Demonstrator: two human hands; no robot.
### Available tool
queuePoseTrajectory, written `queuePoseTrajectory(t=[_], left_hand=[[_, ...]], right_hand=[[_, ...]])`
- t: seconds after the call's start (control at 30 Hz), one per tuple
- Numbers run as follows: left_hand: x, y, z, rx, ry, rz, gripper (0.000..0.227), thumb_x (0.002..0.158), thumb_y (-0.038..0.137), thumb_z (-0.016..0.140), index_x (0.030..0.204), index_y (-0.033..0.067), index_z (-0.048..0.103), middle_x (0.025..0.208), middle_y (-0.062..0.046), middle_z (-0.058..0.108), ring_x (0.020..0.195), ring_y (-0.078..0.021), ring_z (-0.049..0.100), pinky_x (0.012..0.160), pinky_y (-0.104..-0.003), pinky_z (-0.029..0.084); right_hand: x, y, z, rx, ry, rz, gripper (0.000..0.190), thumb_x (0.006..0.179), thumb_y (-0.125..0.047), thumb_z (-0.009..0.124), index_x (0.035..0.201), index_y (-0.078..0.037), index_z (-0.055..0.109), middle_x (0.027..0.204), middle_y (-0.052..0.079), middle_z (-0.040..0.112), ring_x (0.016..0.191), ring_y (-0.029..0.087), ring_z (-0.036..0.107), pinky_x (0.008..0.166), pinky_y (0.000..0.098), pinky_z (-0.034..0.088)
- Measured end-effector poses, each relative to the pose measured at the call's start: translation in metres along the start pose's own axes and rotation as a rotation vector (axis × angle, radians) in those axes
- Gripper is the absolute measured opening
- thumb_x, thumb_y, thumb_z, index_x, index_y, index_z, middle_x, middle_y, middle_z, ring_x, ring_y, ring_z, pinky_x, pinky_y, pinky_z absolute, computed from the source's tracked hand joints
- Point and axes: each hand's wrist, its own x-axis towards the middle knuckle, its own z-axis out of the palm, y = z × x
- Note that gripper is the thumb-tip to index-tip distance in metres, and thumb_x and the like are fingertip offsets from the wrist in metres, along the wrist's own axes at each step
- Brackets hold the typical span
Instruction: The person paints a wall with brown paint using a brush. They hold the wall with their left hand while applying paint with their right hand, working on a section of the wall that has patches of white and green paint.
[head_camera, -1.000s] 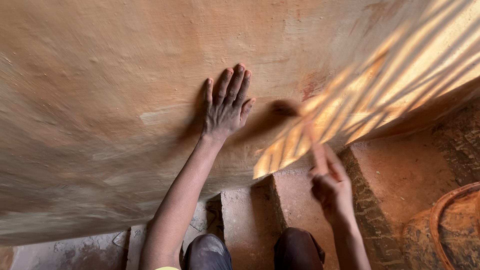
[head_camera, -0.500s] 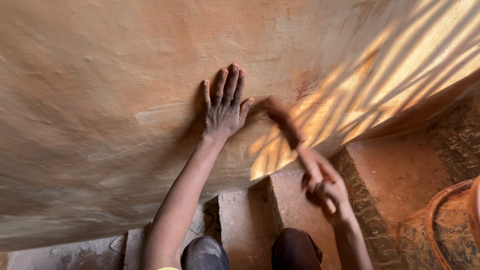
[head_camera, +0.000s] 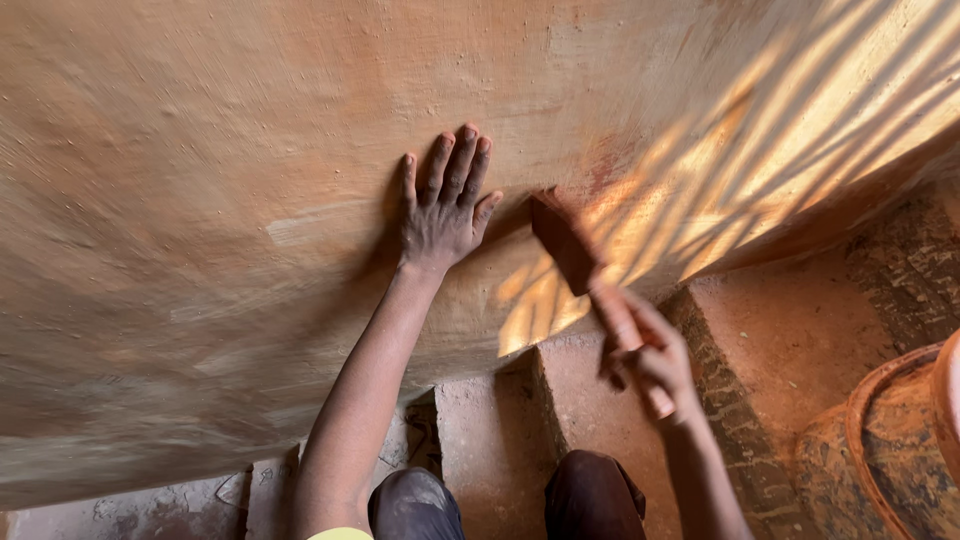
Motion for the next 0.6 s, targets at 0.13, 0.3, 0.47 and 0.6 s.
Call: queuePoseTrajectory(t=[0.13,0.3,0.47,0.6], left_hand=[[-0.002,-0.001,0.002,-0.053,-0.026,0.0,0.068,0.119,0.058,0.029,0.172,0.0224,0.004,0.178,0.002,0.002,0.164,-0.0201,0.004,0.132,-0.056,0.003],[0.009,-0.002,-0.019,-0.116,-0.027,0.009,0.068,0.118,0.051,0.036,0.171,0.0203,0.007,0.177,0.001,0.005,0.163,-0.0188,0.005,0.132,-0.055,0.003],[0.017,-0.004,-0.025,-0.124,0.002,0.037,0.067,0.119,0.045,0.043,0.172,0.0172,0.013,0.178,0.0,0.009,0.164,-0.0167,0.008,0.133,-0.051,0.005],[0.026,-0.011,-0.037,-0.19,-0.011,0.031,0.066,0.118,0.042,0.046,0.171,0.0151,0.017,0.177,-0.002,0.012,0.163,-0.0172,0.011,0.133,-0.052,0.006]], right_hand=[[0.008,-0.003,-0.016,-0.132,0.381,-0.305,0.075,0.083,-0.01,0.063,0.155,-0.004,0.044,0.094,0.004,0.067,0.066,0.014,0.065,0.05,0.0273,0.053],[0.007,-0.008,0.001,0.073,0.321,-0.208,0.069,0.087,-0.016,0.061,0.153,-0.011,0.039,0.076,0.008,0.066,0.053,0.016,0.061,0.042,0.0299,0.051],[0.005,-0.007,-0.015,-0.14,-0.179,-0.046,0.075,0.076,-0.012,0.062,0.15,-0.008,0.051,0.072,0.014,0.071,0.054,0.019,0.067,0.044,0.0304,0.054],[0.005,-0.025,-0.011,-0.144,0.221,-0.13,0.072,0.079,-0.01,0.062,0.151,-0.009,0.048,0.086,0.013,0.071,0.066,0.018,0.07,0.05,0.0298,0.055]])
